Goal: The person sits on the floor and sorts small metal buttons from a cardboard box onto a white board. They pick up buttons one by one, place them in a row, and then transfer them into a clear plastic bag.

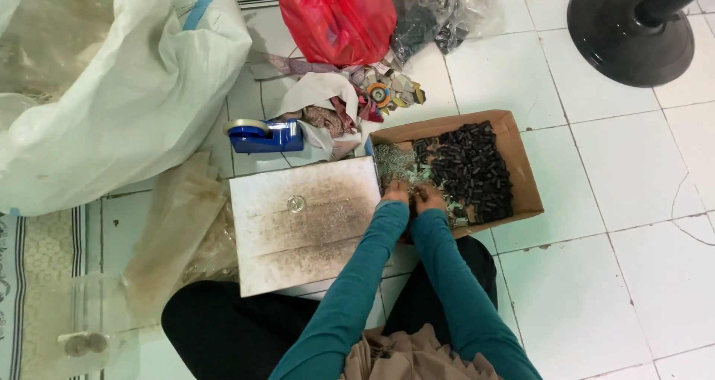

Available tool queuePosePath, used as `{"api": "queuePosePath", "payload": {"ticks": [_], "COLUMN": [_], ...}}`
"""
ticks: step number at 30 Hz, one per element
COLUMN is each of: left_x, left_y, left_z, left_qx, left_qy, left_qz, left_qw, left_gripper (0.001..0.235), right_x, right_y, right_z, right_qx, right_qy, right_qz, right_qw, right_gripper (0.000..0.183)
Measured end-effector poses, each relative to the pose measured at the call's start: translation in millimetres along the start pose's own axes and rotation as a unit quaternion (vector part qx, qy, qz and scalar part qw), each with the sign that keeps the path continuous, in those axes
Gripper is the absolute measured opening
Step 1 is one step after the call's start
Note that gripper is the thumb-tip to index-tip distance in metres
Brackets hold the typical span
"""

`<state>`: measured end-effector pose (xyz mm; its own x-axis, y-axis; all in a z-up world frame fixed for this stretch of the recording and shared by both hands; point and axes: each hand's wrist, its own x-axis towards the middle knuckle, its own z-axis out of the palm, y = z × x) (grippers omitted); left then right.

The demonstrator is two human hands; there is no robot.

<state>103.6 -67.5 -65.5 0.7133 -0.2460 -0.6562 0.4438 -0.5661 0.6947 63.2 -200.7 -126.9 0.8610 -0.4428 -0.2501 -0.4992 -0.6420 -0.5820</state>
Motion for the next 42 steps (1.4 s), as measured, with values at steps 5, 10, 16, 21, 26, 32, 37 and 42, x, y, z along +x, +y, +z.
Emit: {"api": "queuePosePath", "payload": {"ticks": [5, 10, 16, 21, 26, 32, 37, 42], "left_x": [25, 41, 61, 75, -39, -75, -138, -182], "left_y": [-10, -28, -42, -54, -12, -76, -126, -160], "left_z": [16, 23, 23, 17, -35, -47, -111, -169], "left_qx": [0.064, 0.147, 0.243, 0.342, 0.123, -0.155, -0.197, -0.120], "left_qy": [-0.003, -0.016, -0.028, -0.043, -0.048, 0.111, 0.210, 0.275], "left_qz": [0.016, 0.045, 0.076, 0.103, 0.109, 0.112, 0.113, 0.016], "left_qw": [0.998, 0.988, 0.967, 0.933, 0.985, 0.975, 0.951, 0.954], "left_gripper": [0.058, 0.065, 0.076, 0.090, 0.057, 0.022, 0.021, 0.022], "right_x": [19, 28, -5, -47, -69, -119, -148, -163], "right_y": [21, 53, -12, -40, -52, -108, -147, -184], "right_z": [39, 58, 12, -23, -38, -38, 22, 89], "right_qx": [-0.128, -0.195, -0.031, 0.115, 0.320, 0.337, 0.282, 0.239], "right_qy": [-0.060, -0.089, -0.173, 0.041, 0.032, -0.023, -0.035, -0.108], "right_qz": [-0.032, -0.036, 0.075, -0.071, 0.000, -0.053, -0.129, -0.166], "right_qw": [0.989, 0.976, 0.982, 0.990, 0.947, 0.940, 0.950, 0.951], "right_gripper": [0.044, 0.047, 0.044, 0.026, 0.024, 0.027, 0.030, 0.030]}}
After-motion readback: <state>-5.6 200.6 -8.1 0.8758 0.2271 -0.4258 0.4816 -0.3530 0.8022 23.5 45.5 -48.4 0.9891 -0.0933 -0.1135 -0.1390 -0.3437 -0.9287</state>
